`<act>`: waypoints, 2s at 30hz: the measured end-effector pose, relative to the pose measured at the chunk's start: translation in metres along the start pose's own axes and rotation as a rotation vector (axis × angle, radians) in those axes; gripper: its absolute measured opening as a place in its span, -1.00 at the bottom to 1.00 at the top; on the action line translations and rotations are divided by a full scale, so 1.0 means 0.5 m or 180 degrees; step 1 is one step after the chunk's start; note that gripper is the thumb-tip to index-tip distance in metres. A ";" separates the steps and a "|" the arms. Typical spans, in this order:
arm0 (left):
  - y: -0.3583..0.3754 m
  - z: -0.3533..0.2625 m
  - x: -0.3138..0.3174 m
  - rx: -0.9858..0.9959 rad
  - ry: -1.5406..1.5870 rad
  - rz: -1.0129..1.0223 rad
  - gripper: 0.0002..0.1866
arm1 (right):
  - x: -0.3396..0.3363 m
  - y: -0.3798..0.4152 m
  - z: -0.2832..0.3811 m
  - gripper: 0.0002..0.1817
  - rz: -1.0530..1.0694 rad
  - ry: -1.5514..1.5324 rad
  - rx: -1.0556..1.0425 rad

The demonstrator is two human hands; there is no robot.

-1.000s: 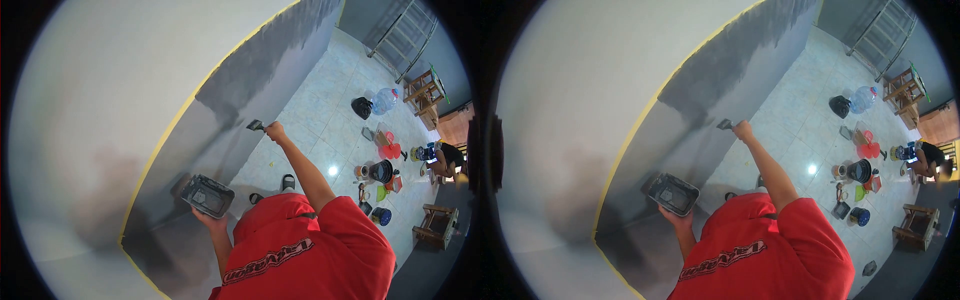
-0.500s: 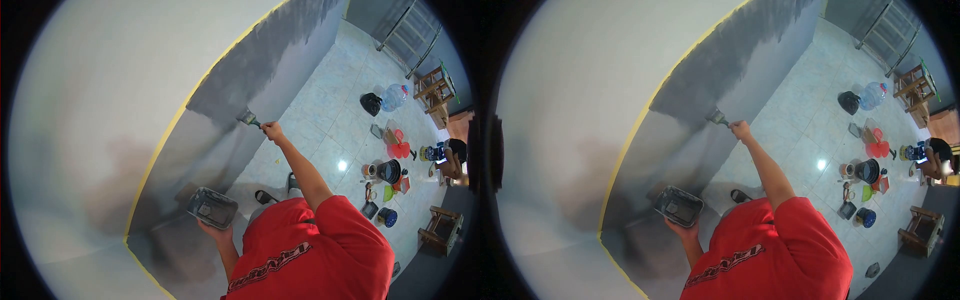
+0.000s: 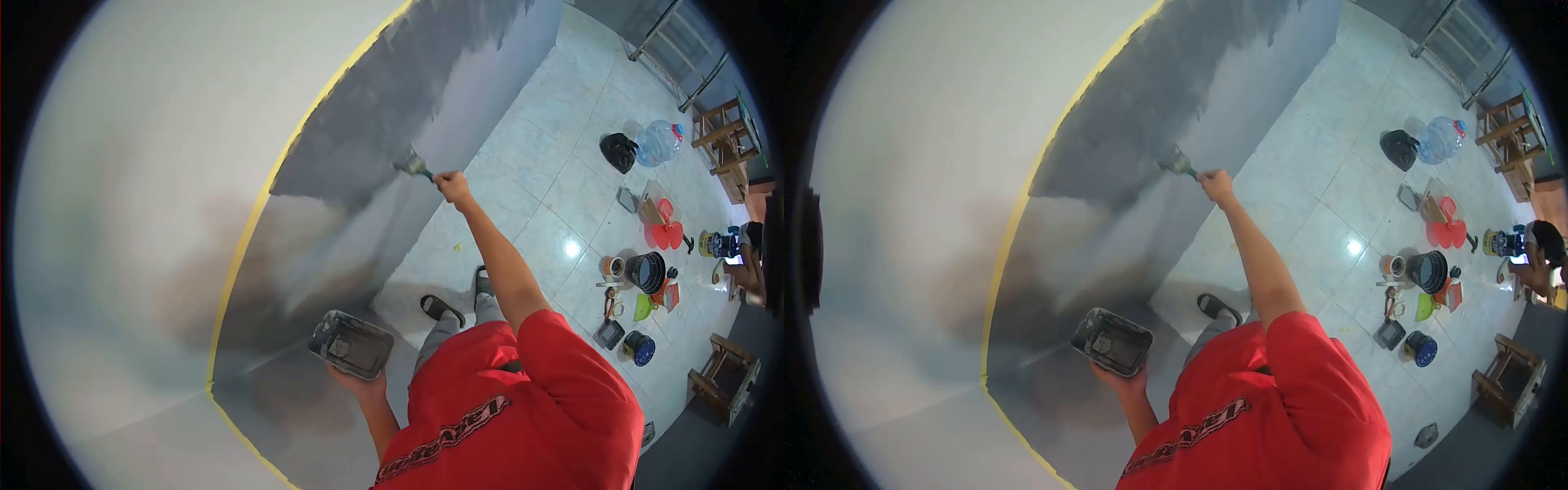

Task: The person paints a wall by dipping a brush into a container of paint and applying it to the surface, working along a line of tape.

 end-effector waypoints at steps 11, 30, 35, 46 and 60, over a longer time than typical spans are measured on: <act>-0.002 -0.005 0.012 0.0140 -0.0001 0.0040 -0.29 | -0.045 -0.006 0.092 -0.75 0.0805 -0.3080 -0.0118; 0.005 -0.004 0.061 0.0152 -0.0150 0.0137 -0.31 | -0.158 -0.155 0.022 -0.75 -0.0626 0.1431 -0.0232; -0.019 -0.001 0.018 0.0078 0.0023 0.0102 -0.30 | -0.153 -0.094 0.073 -0.77 0.0873 -0.2728 -0.0346; 0.000 0.004 0.087 0.0160 0.0062 0.0159 -0.35 | 0.005 -0.049 -0.373 -0.50 0.0133 0.1282 -0.0326; 0.038 -0.026 0.125 0.0089 0.0076 0.0473 -0.32 | -0.002 0.340 -0.409 -0.39 0.1553 0.0763 0.0606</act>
Point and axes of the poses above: each hand's wrist, its own y-axis away from the middle knuckle, its own x-axis out of the palm, z = x × y, the point moved 8 cm from there along -y, towards the middle knuckle, and after that the axes turned 6 degrees about y, right-handed, at the moved point
